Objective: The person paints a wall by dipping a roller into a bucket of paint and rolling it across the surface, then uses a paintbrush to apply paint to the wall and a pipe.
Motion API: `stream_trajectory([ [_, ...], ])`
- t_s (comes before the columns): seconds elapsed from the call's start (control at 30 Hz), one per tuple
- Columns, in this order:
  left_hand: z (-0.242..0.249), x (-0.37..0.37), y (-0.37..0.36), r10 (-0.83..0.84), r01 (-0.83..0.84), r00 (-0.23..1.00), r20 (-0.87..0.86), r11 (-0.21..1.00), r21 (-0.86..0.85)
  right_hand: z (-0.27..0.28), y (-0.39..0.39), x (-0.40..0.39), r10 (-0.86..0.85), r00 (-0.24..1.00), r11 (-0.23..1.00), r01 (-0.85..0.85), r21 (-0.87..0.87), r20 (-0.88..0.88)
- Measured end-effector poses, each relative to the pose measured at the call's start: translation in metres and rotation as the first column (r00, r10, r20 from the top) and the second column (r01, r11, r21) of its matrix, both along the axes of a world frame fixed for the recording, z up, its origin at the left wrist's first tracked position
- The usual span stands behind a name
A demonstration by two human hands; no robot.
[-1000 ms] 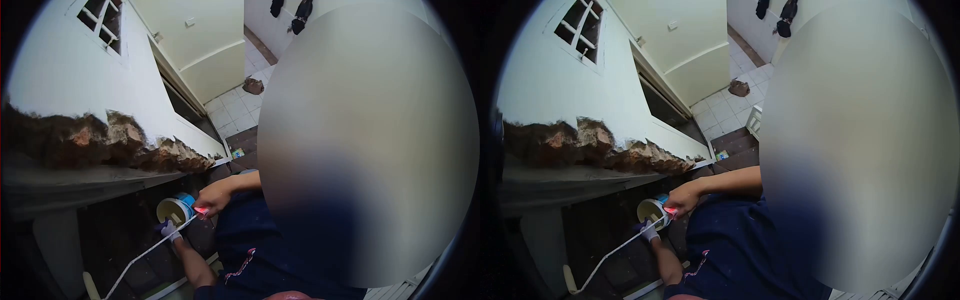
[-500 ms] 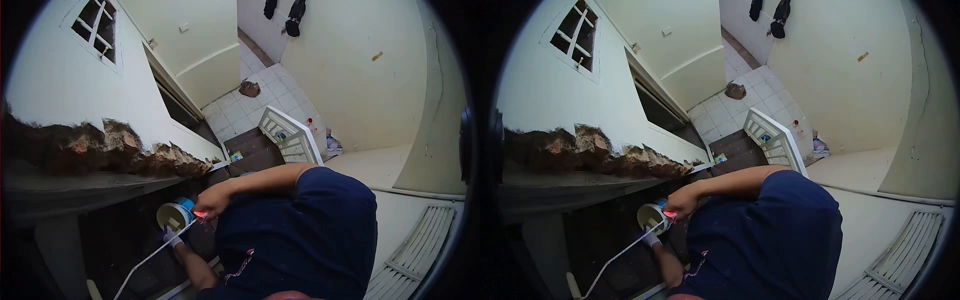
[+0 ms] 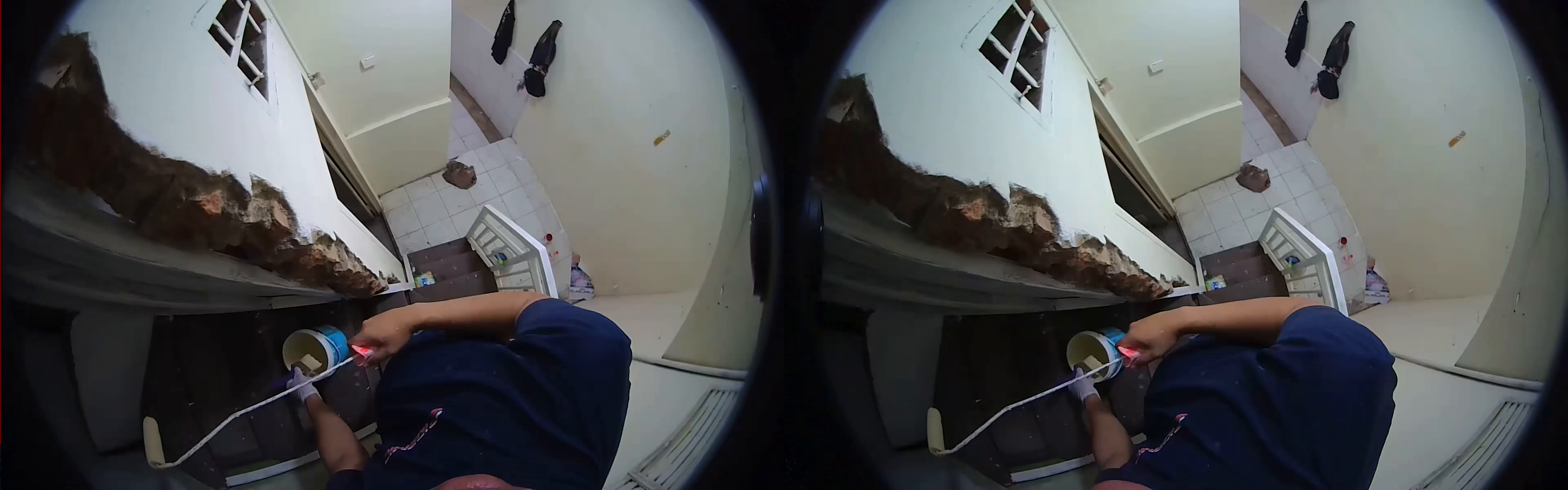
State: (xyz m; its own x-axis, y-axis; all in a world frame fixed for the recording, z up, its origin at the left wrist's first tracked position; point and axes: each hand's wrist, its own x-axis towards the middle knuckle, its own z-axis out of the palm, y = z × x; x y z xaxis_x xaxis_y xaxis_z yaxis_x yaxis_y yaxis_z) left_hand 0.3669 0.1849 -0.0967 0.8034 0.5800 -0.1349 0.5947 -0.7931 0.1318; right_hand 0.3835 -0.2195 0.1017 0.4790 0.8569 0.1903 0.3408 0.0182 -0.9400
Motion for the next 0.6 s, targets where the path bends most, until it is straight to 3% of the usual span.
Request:
stream_trajectory([
  [0.07, 0.041, -0.006, -0.037, 0.205, -0.161, 0.965, 0.165, 0.956, -0.244, 0.010, -0.005, 0.001, 0.005, 1.000, 0.997, -0.006, -0.073, -0.007],
  [0.1, 0.047, -0.002, -0.040, 0.224, -0.176, 0.964, 0.143, 0.940, -0.292, 0.008, -0.002, 0.001, 0.000, 1.000, 1.000, 0.000, -0.005, 0.000],
  [0.13, 0.030, -0.004, -0.030, 0.296, -0.192, 0.930, 0.219, 0.898, -0.397, 0.007, -0.004, 0.001, -0.005, 1.000, 0.999, 0.005, -0.049, 0.008],
  [0.2, 0.016, -0.003, -0.017, 0.220, -0.198, 0.968, 0.121, 0.964, -0.175, 0.008, -0.003, 0.002, 0.003, 1.000, 0.997, -0.003, -0.080, -0.001],
  [0.27, 0.019, -0.003, -0.023, 0.298, -0.209, 0.932, 0.207, 0.907, -0.365, 0.004, -0.004, 0.001, -0.011, 1.000, 1.000, 0.011, 0.017, -0.025],
  [0.3, 0.026, -0.007, -0.028, 0.256, -0.148, 0.936, 0.242, 0.910, -0.388, 0.016, -0.006, 0.002, -0.012, 1.000, 0.994, 0.011, -0.105, -0.003],
  [0.33, 0.000, -0.008, -0.013, 0.241, -0.151, 0.941, 0.238, 0.928, -0.341, 0.013, -0.006, 0.003, -0.009, 0.999, 0.997, 0.006, -0.081, -0.045],
  [0.4, -0.009, -0.006, -0.008, 0.389, -0.204, 0.877, 0.281, 0.833, -0.515, 0.021, -0.007, 0.005, 0.013, 0.998, 0.993, -0.021, -0.113, -0.065],
  [0.47, -0.008, -0.006, -0.011, 0.281, -0.245, 0.946, 0.162, 0.946, -0.211, 0.023, -0.007, 0.007, 0.018, 0.999, 0.976, -0.024, -0.216, -0.027],
  [0.53, -0.004, -0.004, -0.010, 0.375, -0.347, 0.924, 0.071, 0.904, -0.248, 0.026, -0.007, 0.006, 0.014, 0.999, 0.974, -0.025, -0.224, -0.051],
  [0.6, -0.009, -0.007, -0.008, 0.292, -0.258, 0.947, 0.135, 0.940, -0.222, 0.024, -0.006, 0.007, 0.016, 0.997, 0.981, -0.030, -0.189, -0.073],
])
